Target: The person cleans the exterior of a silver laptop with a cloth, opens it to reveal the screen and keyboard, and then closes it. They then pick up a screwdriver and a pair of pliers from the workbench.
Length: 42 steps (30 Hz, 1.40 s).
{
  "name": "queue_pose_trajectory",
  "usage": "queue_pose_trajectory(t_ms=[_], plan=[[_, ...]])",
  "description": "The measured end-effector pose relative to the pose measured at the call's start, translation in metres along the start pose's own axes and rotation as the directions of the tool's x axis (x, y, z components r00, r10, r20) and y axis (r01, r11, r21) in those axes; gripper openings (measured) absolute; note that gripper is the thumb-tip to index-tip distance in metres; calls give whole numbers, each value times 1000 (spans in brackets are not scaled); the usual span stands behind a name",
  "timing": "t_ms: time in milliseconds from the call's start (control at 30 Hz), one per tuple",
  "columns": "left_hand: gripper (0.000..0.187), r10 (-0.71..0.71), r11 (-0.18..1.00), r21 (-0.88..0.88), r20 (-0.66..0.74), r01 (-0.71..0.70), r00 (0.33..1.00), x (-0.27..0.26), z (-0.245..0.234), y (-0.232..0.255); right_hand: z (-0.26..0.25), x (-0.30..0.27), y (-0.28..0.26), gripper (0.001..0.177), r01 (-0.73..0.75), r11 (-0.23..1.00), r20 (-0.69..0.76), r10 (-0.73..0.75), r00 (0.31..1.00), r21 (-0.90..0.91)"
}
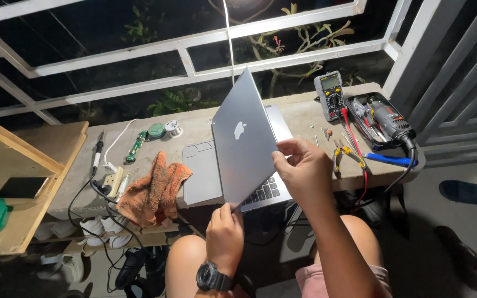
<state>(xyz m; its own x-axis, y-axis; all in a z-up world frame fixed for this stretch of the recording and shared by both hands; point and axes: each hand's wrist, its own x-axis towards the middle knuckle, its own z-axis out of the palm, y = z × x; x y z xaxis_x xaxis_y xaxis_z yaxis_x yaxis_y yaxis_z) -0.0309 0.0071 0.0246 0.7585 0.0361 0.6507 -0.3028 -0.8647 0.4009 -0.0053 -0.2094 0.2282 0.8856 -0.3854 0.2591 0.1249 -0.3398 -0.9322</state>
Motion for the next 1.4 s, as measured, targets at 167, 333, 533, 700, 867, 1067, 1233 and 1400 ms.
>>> queue_pose_trajectory(t_ms=[167, 333, 533, 700, 867, 1067, 1233, 1400], plan=[[13, 95, 962, 248, 105, -118, 990, -2, 11, -12, 8, -4, -10, 17, 187, 979, -17, -189, 982, -81], [17, 62, 973, 213, 147, -93, 987, 1, 11, -10, 11, -4, -10, 15, 244, 965, -27, -247, 969, -96], [13, 195, 886, 389, 178, -251, 964, 7, 2, -7, 2, -2, -2, 14, 93, 992, -19, -95, 995, -81], [20, 286, 786, 508, 206, -352, 936, 6, 1, -10, -4, 0, 13, 14, 77, 997, -30, -77, 997, -4], [20, 369, 719, 555, 206, -419, 906, 8, 0, -10, -12, 1, 29, 18, -28, 999, -64, 25, 998, -44], [14, 444, 607, 646, 207, -462, 872, 16, -9, -4, -23, 1, 55, 20, -143, 990, -59, 143, 988, -3], [17, 477, 575, 681, 170, -453, 862, 18, -11, -2, -27, 2, 70, 18, -182, 982, -46, 184, 982, 47], [18, 423, 636, 618, 221, -462, 878, 12, -6, -11, -22, 1, 60, 17, -165, 985, -54, 168, 984, 57]])
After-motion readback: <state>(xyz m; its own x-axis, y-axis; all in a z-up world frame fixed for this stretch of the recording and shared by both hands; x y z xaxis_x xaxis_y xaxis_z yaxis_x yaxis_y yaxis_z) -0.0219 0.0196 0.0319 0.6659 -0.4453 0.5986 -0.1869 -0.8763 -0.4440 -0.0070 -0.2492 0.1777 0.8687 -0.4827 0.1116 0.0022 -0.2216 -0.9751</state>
